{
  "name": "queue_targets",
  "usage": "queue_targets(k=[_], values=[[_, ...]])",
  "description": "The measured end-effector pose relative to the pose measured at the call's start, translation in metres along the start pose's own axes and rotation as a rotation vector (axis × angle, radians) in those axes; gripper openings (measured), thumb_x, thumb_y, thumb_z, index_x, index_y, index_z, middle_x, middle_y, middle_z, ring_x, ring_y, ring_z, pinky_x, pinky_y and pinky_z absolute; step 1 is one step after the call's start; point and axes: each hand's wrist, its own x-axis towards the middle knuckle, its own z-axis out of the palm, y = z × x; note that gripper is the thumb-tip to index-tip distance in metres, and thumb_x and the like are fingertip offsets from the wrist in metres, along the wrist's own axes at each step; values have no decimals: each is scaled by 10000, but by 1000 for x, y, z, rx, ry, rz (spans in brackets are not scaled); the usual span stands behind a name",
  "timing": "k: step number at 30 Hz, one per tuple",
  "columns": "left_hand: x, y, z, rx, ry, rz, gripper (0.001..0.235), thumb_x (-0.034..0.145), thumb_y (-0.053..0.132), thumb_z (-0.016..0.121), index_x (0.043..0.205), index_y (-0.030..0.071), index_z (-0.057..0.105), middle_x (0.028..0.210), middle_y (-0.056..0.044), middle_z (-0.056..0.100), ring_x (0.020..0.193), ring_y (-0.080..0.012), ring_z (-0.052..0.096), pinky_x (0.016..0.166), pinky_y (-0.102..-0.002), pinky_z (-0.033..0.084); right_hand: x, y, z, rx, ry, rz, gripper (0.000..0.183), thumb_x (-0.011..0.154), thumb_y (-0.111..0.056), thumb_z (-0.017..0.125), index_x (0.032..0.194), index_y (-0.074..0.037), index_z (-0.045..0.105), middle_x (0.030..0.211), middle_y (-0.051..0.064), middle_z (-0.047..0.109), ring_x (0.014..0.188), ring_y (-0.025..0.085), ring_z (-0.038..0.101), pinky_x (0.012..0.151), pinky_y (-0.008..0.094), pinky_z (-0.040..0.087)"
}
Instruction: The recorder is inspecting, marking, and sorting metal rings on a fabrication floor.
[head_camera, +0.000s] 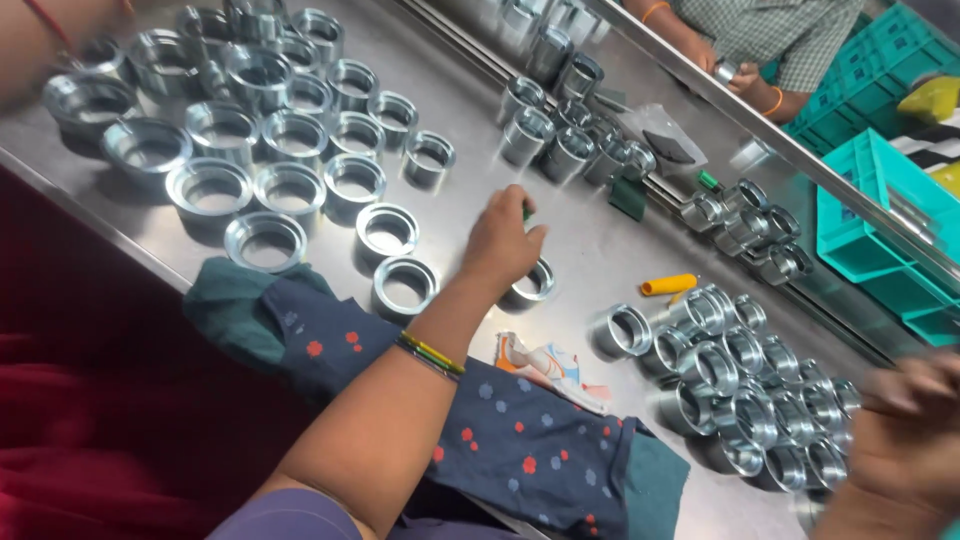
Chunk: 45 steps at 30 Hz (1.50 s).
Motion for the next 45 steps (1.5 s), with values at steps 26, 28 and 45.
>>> queue_targets(k=[26, 28, 45], values=[[-15, 7, -1, 131, -410, 95, 240, 725, 176, 823, 910, 60, 724, 878, -162, 743, 867, -352, 721, 791, -422, 569, -81, 209, 148, -1023, -494, 19, 380, 1025, 31, 613, 1309, -95, 395, 1247, 131, 714, 1008, 138, 655, 927, 269, 536], [-13, 6, -1, 128, -408, 61, 225, 723, 164, 813, 897, 49, 729, 879, -172, 740, 866, -348, 725, 802, -412, 573, -82, 208, 154, -1107, -488, 22, 370, 1008, 31, 630, 1271, -105, 408, 1256, 136, 736, 907, 114, 622, 853, 258, 523], [-9, 6, 1, 221, -437, -54, 302, 732, 170, 811, 977, 12, 736, 931, -194, 738, 892, -324, 741, 823, -392, 583, -80, 201, 177, -1315, -781, -183, 364, 884, 67, 670, 1166, -108, 520, 1295, 104, 714, 1270, 326, 614, 1010, 401, 560]])
